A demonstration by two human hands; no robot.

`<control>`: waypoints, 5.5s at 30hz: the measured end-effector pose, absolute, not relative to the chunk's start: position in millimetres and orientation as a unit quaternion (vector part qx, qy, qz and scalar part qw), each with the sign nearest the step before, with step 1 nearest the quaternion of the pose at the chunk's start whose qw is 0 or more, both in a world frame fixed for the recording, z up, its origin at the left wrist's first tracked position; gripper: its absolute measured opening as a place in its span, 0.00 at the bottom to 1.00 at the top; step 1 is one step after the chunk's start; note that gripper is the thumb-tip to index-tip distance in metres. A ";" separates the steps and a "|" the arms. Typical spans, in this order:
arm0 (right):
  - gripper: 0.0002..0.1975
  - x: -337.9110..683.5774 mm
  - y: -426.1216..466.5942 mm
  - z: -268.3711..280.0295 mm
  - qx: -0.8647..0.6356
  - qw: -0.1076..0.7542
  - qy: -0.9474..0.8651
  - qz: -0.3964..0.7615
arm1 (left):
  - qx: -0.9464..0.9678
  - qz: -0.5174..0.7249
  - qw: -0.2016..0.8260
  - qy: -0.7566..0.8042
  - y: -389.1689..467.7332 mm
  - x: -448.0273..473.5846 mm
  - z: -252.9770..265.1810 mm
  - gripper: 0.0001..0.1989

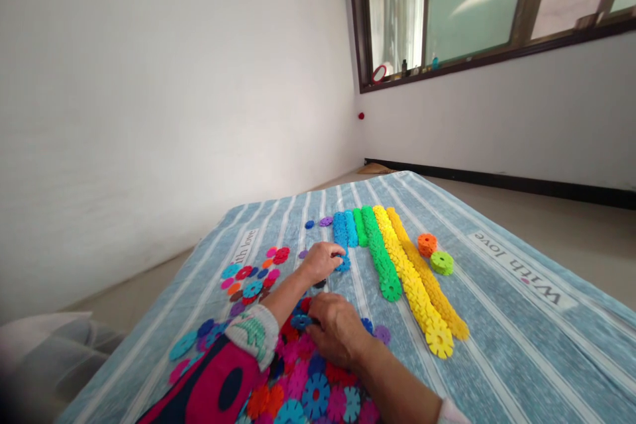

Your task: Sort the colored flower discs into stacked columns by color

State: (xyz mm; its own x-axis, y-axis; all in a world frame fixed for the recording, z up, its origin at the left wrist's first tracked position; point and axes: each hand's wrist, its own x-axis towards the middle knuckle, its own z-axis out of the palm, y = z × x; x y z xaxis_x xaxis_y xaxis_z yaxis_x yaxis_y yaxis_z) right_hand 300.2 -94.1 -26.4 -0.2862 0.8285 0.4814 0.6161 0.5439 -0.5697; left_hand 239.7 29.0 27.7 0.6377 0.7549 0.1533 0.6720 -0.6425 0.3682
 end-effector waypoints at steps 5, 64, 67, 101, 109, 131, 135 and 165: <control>0.04 300.8 -92.6 -25.2 -0.462 0.382 -0.791 0.126 | 0.891 0.141 0.093 0.421 28.3 238.9 29.0 0.12; 0.08 308.8 -111.3 -27.0 -0.434 0.365 -0.784 0.254 | 0.816 0.213 0.118 0.524 -54.2 -11.9 13.8 0.08; 0.08 308.8 -111.7 -26.4 -0.436 0.362 -0.784 0.253 | 0.829 0.191 0.101 0.516 -54.7 -10.6 12.0 0.08; 0.07 309.3 -107.7 -22.0 -0.427 0.384 -0.792 0.206 | 0.887 0.114 0.139 0.426 -81.9 48.7 18.3 0.08; 0.05 309.8 -105.4 -22.7 -0.451 0.380 -0.790 0.169 | 0.876 0.175 0.133 0.430 -76.4 49.9 14.4 0.15; 0.08 324.1 -97.8 -34.2 -0.539 0.419 -0.728 0.056 | 0.838 0.284 0.117 0.450 -70.7 47.8 11.6 0.12; 0.08 327.4 -102.4 -27.6 -0.523 0.415 -0.742 0.066 | 0.839 0.298 0.103 0.444 -68.6 46.3 8.6 0.12; 0.09 354.6 -159.7 38.9 -0.499 0.036 -0.803 0.324 | 0.882 0.304 0.110 0.344 -96.5 79.5 10.8 0.10</control>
